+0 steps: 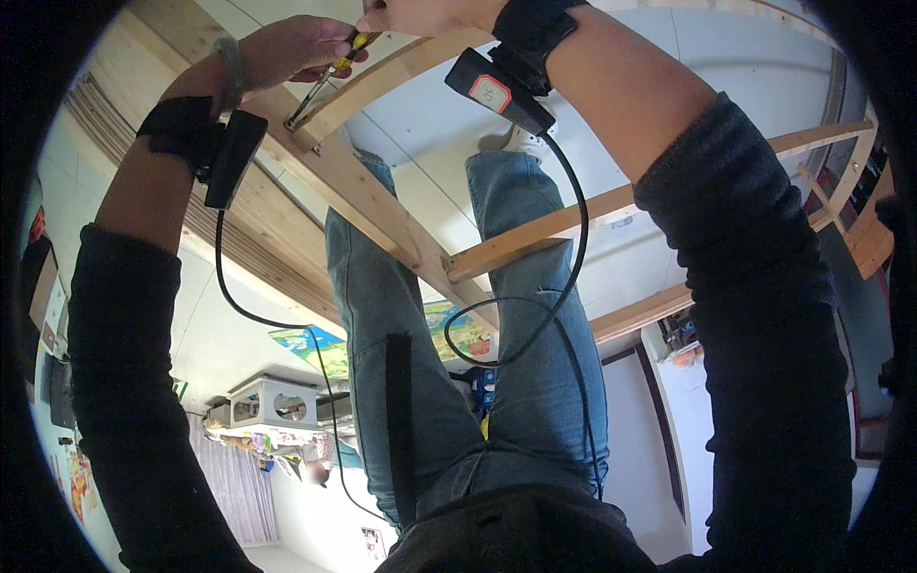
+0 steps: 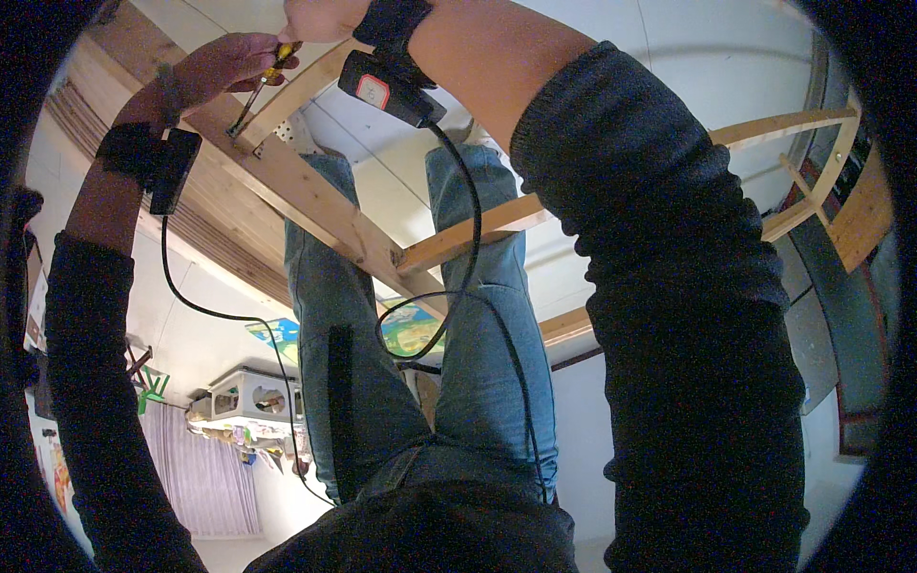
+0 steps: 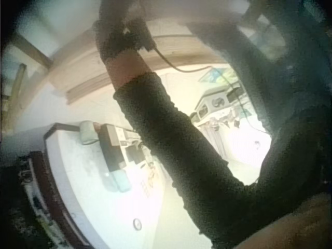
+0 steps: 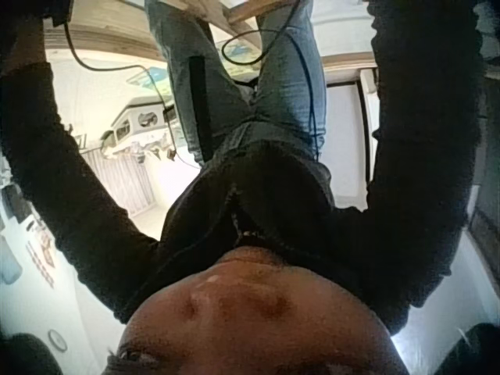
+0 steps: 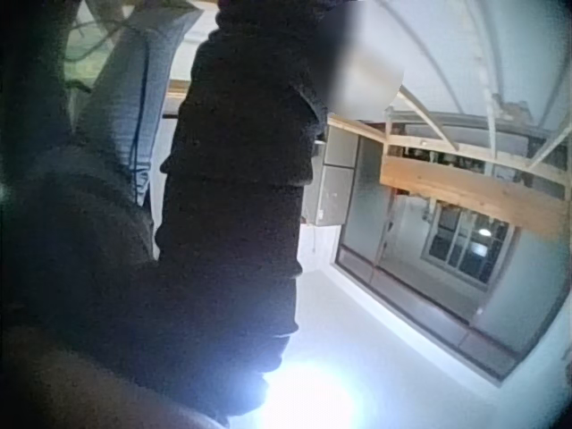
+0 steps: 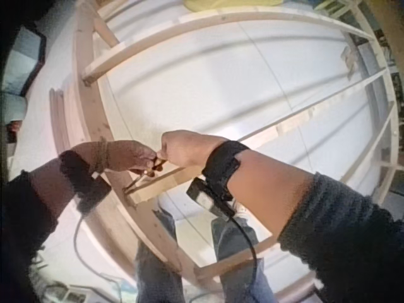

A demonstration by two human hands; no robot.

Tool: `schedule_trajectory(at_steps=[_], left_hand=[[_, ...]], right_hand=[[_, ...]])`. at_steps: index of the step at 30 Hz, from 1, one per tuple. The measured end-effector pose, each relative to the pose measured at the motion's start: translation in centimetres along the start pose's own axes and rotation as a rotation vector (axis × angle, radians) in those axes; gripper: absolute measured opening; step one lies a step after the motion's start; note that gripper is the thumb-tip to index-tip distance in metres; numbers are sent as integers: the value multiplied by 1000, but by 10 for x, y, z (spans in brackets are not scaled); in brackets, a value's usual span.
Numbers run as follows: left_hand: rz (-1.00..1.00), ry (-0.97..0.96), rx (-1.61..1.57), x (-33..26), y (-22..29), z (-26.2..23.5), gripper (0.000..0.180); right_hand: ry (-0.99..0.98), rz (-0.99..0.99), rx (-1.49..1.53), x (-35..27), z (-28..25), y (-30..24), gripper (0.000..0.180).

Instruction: The person uses a manual screwdriver to fasten screws into a wooden frame structure. They align the wood pieces, insert screws, and tighten them by hand to assemble the frame.

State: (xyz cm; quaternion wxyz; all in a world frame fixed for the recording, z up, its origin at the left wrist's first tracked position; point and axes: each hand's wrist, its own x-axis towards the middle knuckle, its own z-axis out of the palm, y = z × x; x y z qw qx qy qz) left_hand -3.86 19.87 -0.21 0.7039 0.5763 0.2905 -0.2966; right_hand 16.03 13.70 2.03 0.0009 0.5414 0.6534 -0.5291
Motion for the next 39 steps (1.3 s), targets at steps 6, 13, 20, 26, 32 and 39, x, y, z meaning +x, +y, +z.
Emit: schedule_trajectory(at_steps=[6,13,20,26,32,39], left_hand=[[200,-48,385,14,6,0,35],[-68,-79,106,13,7,2,25],[161,-69,471,24,-6,-11,31],[42,-98,230,20,-6,-10,36],[82,-55,397,19,-12,-13,32],[92,37,131,17,-23,-4,31]], right_hand=[[19,-361,143,-18,7,3,24],[-279,-41,-340,-21,1,-18,20],[-335,105,-292,-17,-13,-25,18],[-222,41,-280,-21,-11,-22,15],[258,-362,156,-33,7,-8,25],[64,-56,-148,-6,9,10,42]])
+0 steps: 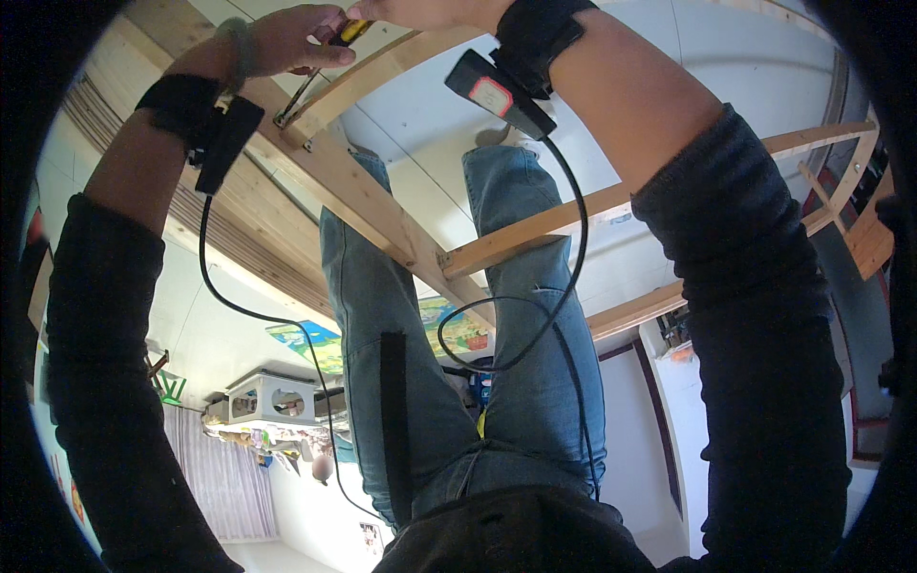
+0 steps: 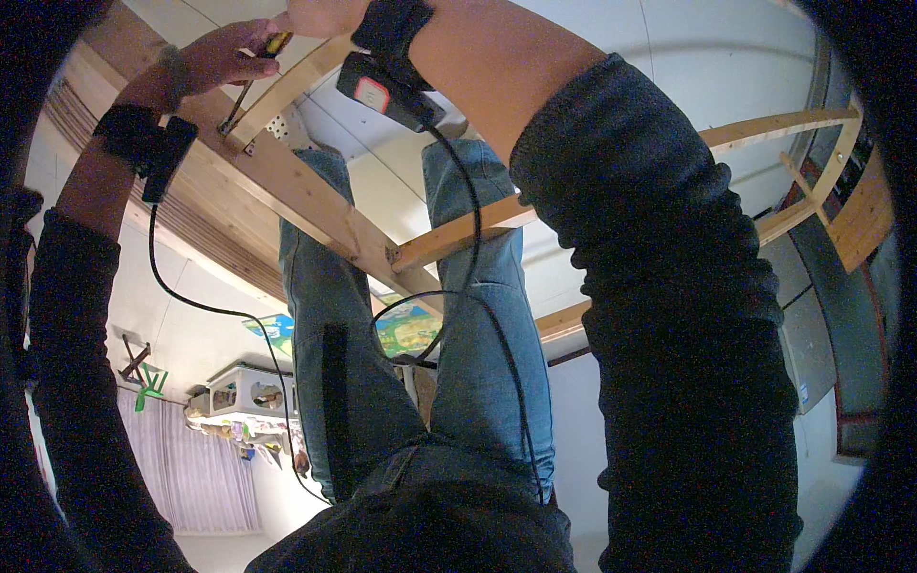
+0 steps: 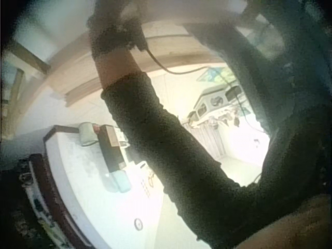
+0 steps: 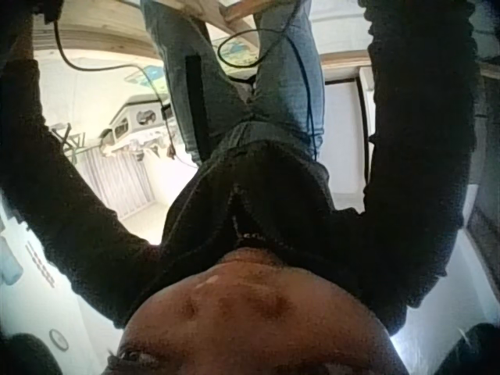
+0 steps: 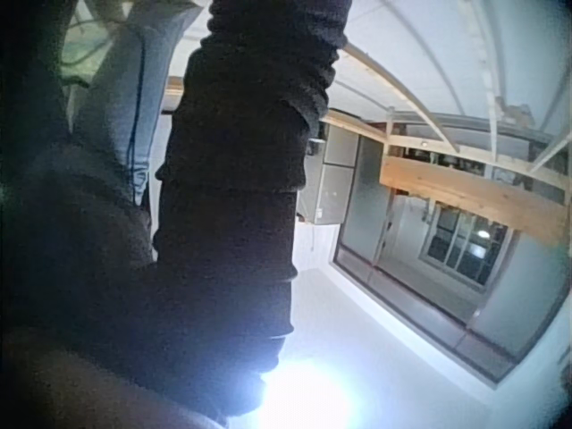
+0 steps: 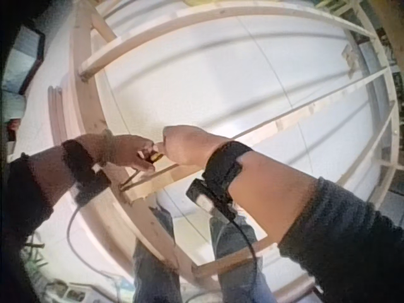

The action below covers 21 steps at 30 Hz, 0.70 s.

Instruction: The person uses a manual screwdriver to fasten screws into a wooden frame structure. They align the wood pieces, insert screws, and tighten them by hand to assemble the frame.

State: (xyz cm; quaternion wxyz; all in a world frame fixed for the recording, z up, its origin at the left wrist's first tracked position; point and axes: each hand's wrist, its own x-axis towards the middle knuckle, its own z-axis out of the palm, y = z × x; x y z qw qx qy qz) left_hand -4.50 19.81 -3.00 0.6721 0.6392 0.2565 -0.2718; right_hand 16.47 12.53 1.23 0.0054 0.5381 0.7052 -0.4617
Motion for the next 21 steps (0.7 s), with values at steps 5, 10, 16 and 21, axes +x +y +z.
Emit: schedule_trajectory(at_steps=[5,10,16,21], left_hand=[[-138,-24,-99,-9,13,-6,31],[75,-68,254,7,28,-6,35],[-126,-199,-76,1,12,-20,47],[-23,-188,-155,5,-6,-8,46]], right_hand=[[-36,22,201,4,-3,-2,37],[-191,209,65,4,-16,-6,36],[-101,106,219,6,-6,0,34],[-49,82,449,-1,-14,-6,36]])
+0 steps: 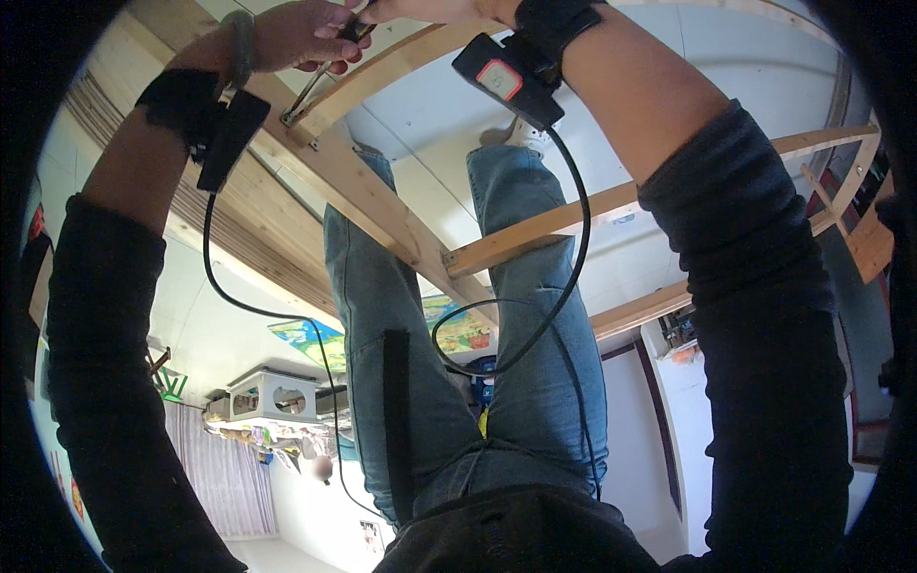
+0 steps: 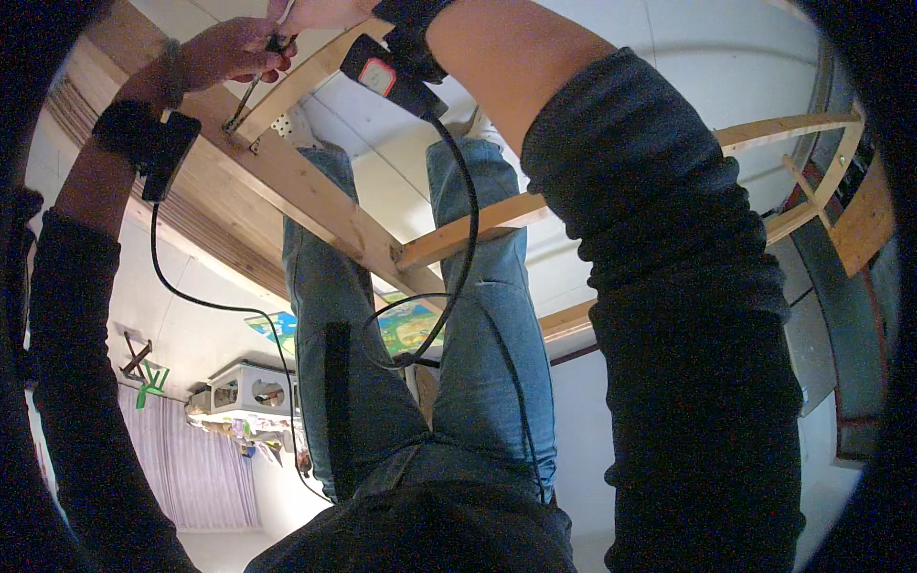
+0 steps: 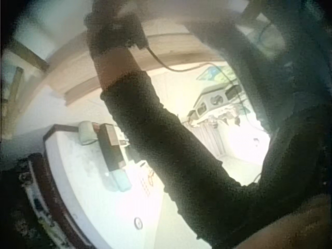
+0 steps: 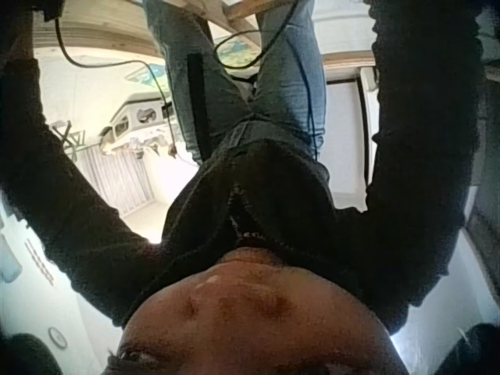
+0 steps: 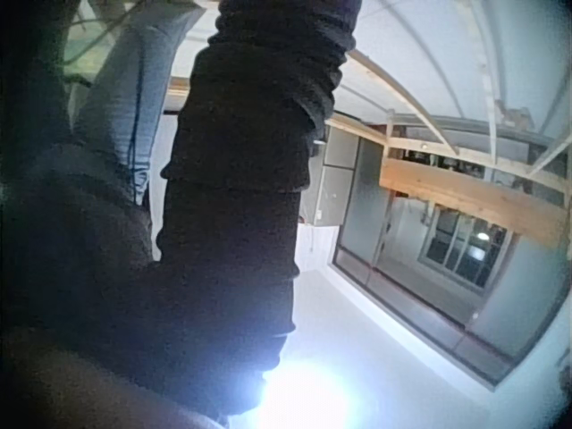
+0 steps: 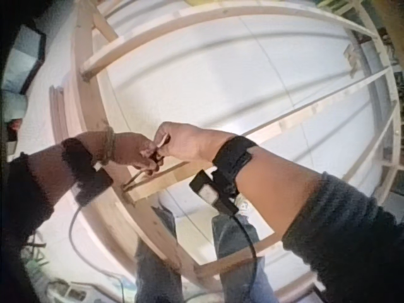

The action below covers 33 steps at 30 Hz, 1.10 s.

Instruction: The person uses a manual screwdriver to fasten screws into a wooden frame structure. They align the wood pieces, insert screws, and tighten them by hand to assemble the frame.

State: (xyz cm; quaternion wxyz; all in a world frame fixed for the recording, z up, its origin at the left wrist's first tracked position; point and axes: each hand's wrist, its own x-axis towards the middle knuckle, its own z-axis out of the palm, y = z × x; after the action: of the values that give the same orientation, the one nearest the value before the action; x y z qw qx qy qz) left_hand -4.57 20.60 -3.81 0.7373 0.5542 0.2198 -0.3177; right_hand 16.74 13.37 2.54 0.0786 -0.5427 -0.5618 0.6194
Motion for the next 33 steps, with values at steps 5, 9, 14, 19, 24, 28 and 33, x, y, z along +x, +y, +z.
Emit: schedule_trajectory(at_steps=[5,9,14,19,24,28,33], left_hand=[[-87,2,185,1,33,1,42],[-203,10,233,-10,62,0,42],[-98,152,586,-10,67,3,56],[-183,122,792,3,64,3,48],[-127,63,101,-12,68,9,39],[-184,210,582,-5,71,12,34],[-244,91,24,-8,40,12,52]], right_hand=[[-21,325,-396,-3,4,-10,35],[172,21,-18,0,7,-3,26],[32,157,335,9,0,-2,31],[6,194,-333,31,11,28,23],[-119,-24,296,48,16,61,18],[150,-397,-394,40,18,50,21],[-243,-117,-527,40,15,29,21]])
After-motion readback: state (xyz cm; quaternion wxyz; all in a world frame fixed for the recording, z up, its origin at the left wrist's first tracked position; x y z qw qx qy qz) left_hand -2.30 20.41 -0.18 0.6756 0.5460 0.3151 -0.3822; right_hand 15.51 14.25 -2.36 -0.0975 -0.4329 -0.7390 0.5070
